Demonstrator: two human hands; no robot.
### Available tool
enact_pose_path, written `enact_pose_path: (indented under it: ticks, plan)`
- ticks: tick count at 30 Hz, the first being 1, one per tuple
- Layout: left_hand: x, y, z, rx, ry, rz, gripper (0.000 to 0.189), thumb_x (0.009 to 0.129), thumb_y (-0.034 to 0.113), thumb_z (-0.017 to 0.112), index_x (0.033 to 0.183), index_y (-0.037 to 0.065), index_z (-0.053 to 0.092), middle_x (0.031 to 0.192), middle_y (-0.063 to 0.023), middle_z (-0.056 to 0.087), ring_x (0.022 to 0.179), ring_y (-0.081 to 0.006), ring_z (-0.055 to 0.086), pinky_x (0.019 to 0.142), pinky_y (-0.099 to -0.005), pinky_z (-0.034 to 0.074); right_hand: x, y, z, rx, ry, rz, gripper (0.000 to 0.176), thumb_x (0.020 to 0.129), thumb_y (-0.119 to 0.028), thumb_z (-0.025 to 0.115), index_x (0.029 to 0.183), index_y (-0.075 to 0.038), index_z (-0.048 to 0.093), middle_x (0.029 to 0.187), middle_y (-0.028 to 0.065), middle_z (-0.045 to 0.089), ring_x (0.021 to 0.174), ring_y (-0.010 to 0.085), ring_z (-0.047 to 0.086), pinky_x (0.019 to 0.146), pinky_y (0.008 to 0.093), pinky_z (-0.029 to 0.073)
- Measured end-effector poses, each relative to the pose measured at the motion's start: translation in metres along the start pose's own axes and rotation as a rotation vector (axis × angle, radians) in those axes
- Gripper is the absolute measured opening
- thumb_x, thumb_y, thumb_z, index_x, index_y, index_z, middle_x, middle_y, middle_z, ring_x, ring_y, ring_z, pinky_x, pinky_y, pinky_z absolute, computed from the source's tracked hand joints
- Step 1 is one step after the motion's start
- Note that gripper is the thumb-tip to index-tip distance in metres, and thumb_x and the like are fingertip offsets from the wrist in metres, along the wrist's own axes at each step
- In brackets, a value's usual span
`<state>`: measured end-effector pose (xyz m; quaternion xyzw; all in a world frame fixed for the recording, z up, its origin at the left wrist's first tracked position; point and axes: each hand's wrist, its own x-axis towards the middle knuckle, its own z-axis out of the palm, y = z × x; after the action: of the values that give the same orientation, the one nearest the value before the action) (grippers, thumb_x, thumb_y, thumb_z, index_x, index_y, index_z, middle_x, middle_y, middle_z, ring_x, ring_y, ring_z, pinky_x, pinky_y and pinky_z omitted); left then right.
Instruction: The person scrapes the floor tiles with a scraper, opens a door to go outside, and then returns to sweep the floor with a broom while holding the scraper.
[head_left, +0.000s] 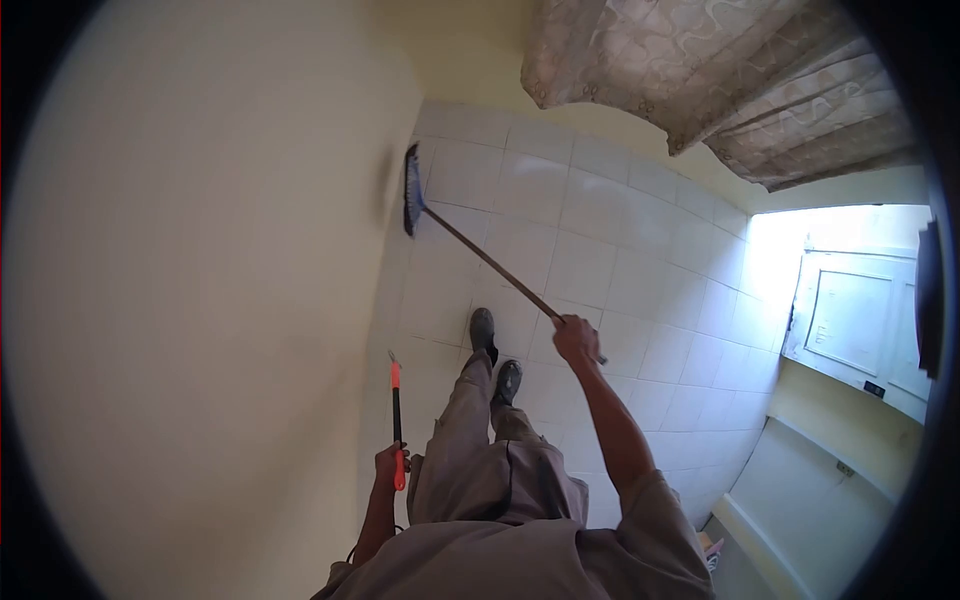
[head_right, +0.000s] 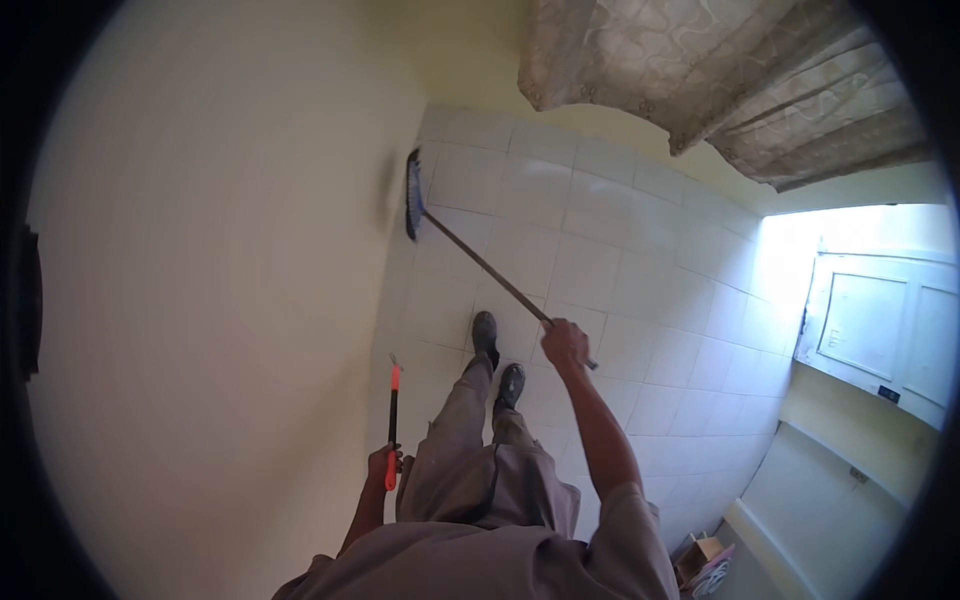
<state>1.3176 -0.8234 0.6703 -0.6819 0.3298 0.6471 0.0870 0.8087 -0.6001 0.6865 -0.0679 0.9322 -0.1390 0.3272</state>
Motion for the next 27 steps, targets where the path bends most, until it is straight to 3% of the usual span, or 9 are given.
enact_pose_path:
  ticks: [2,5,8,9,13,18,21,23,27]
  plan:
    - [-0.012,0.020,0.009,0.008,-0.013,0.008,0.034,0.103,0.031,0.058,0.114,0.000,0.063,0.078,-0.0077,0.064,0.051,-0.0189,0.057,0.047,-0.0350,0.047,0.049,-0.036,0.016,0.026,0.028,-0.047,0.039,0.100,-0.043,0.058,0.105,-0.008,0.074,0.106,0.0217,0.074,0.102,0.0412,0.071,0.090,0.0513,0.055]
    - [-0.020,0.057,0.021,0.066,0.018,0.006,0.034,0.102,0.032,0.059,0.114,0.000,0.063,0.078,-0.0076,0.064,0.051,-0.0190,0.058,0.047,-0.0354,0.047,0.096,-0.053,0.012,0.077,-0.065,0.088,0.045,0.098,-0.045,0.059,0.112,-0.004,0.072,0.117,0.0239,0.071,0.113,0.0433,0.066,0.096,0.0526,0.052]
    - [-0.012,0.077,0.023,0.077,0.020,0.020,0.035,0.101,0.032,0.059,0.115,0.000,0.063,0.078,-0.0072,0.064,0.051,-0.0189,0.058,0.046,-0.0354,0.047,0.106,-0.012,-0.028,0.149,-0.097,0.321,0.057,0.096,-0.049,0.062,0.121,0.002,0.066,0.124,0.0267,0.068,0.119,0.0458,0.063,0.101,0.0528,0.050]
    - [-0.010,0.082,0.022,0.065,0.016,0.026,0.035,0.101,0.032,0.059,0.115,0.000,0.063,0.078,-0.0071,0.064,0.051,-0.0188,0.058,0.047,-0.0354,0.047,0.103,0.010,-0.041,0.147,-0.068,0.368,0.049,0.095,-0.044,0.064,0.116,0.000,0.071,0.119,0.0251,0.071,0.116,0.0444,0.066,0.097,0.0519,0.052]
    - [-0.015,0.093,0.026,0.027,0.032,0.057,0.034,0.100,0.031,0.060,0.114,0.001,0.064,0.078,-0.0073,0.064,0.052,-0.0182,0.059,0.047,-0.0353,0.049,0.076,0.139,-0.071,0.052,0.047,0.550,0.057,0.094,-0.046,0.063,0.127,0.001,0.058,0.128,0.0271,0.065,0.120,0.0460,0.063,0.100,0.0567,0.049]
    - [-0.050,0.080,0.029,0.010,0.063,0.070,0.031,0.098,0.029,0.061,0.108,0.000,0.067,0.077,-0.0083,0.065,0.051,-0.0181,0.061,0.045,-0.0346,0.050,-0.008,0.164,-0.131,-0.088,0.167,0.575,0.043,0.101,-0.037,0.057,0.116,0.002,0.064,0.116,0.0286,0.068,0.106,0.0483,0.067,0.086,0.0584,0.053]
    - [-0.066,0.089,0.029,0.099,0.061,0.103,0.030,0.097,0.028,0.062,0.102,-0.001,0.067,0.074,-0.0086,0.064,0.050,-0.0184,0.061,0.045,-0.0346,0.050,-0.061,0.173,-0.124,0.038,0.056,0.520,0.045,0.102,-0.041,0.057,0.112,0.002,0.065,0.114,0.0284,0.068,0.104,0.0486,0.067,0.086,0.0587,0.053]
    - [-0.074,0.102,0.037,0.213,0.050,0.109,0.029,0.097,0.028,0.063,0.097,-0.001,0.067,0.072,-0.0086,0.064,0.049,-0.0185,0.061,0.044,-0.0350,0.050,-0.082,0.171,-0.090,0.040,0.211,0.403,0.050,0.102,-0.046,0.057,0.108,0.002,0.069,0.105,0.0289,0.069,0.100,0.0482,0.067,0.087,0.0583,0.053]
    - [-0.104,0.132,0.060,0.304,0.006,0.116,0.028,0.096,0.027,0.064,0.092,-0.001,0.065,0.071,-0.0083,0.063,0.050,-0.0186,0.061,0.045,-0.0352,0.051,-0.119,0.035,-0.095,0.168,-0.015,0.396,0.042,0.098,-0.045,0.060,0.105,-0.009,0.078,0.109,0.0245,0.073,0.105,0.0469,0.068,0.089,0.0554,0.054]
